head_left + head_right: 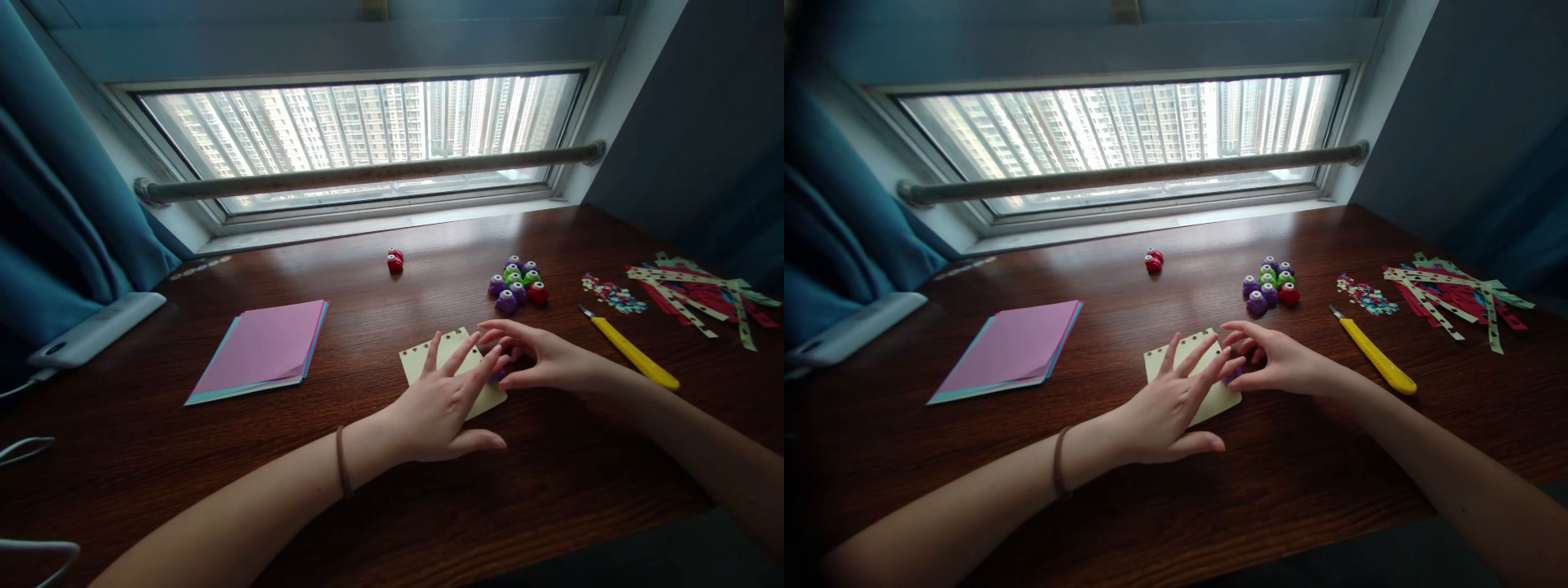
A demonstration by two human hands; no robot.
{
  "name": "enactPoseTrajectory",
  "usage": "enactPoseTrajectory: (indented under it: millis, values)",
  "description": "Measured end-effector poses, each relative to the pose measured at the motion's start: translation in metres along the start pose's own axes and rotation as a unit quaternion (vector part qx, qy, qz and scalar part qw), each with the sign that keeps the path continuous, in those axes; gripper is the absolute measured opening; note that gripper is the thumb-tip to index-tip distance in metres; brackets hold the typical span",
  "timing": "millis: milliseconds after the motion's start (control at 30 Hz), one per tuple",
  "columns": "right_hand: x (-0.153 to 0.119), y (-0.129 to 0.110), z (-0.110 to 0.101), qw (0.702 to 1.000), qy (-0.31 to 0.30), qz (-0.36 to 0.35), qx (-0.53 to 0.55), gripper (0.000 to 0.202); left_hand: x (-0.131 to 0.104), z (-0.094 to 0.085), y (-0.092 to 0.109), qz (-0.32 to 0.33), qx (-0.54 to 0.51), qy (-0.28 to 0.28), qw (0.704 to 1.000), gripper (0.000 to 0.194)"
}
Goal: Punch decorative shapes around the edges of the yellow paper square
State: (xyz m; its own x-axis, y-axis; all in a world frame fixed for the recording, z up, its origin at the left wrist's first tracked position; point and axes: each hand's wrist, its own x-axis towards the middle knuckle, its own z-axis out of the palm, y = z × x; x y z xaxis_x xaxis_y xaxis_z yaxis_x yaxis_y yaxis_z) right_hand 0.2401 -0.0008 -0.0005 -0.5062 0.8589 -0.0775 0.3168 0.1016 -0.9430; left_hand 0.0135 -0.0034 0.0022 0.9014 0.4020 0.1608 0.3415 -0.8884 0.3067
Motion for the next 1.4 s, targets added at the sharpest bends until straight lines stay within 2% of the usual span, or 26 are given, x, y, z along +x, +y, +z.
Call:
enactPoseTrajectory:
  millis: [100,167,267,333,433,500,633,833,1200,1400]
  values:
    - [0.002,-0.002,0.006,0.996,0.072,-0.029,0.043,0.054,0.000,0.000,0.001,-0.012,-0.003,-0.004,1.000,0.088]
    - [0.007,-0.003,0.014,0.983,0.177,-0.047,0.000,0.037,0.001,0.000,0.002,-0.020,-0.005,-0.010,1.000,0.083]
    - [0.021,-0.009,0.028,0.927,0.319,-0.082,-0.179,0.026,0.001,0.000,0.004,-0.024,-0.008,-0.009,1.000,0.077]
    - [0.033,-0.015,0.037,0.885,0.349,-0.116,-0.286,0.026,0.001,0.000,0.005,-0.024,-0.006,-0.007,1.000,0.078]
    - [0.050,-0.022,0.047,0.849,0.346,-0.130,-0.378,0.030,0.000,0.000,0.005,-0.031,0.001,-0.006,0.999,0.077]
    - [0.057,-0.021,0.049,0.841,0.337,-0.101,-0.411,0.035,-0.001,0.001,0.004,-0.040,0.001,-0.007,0.999,0.072]
    - [0.060,-0.010,0.047,0.861,0.302,-0.010,-0.409,0.039,-0.003,0.005,0.003,-0.038,-0.007,-0.006,0.999,0.072]
    - [0.060,0.001,0.046,0.869,0.282,0.031,-0.405,0.033,-0.004,0.007,0.002,-0.030,-0.014,0.000,0.999,0.073]
    - [0.062,0.001,0.050,0.858,0.261,0.050,-0.438,0.045,-0.006,0.010,0.003,-0.039,-0.030,0.010,0.999,0.073]
    - [0.064,0.001,0.050,0.859,0.252,0.035,-0.445,0.041,-0.007,0.010,0.002,-0.041,-0.038,0.011,0.998,0.075]
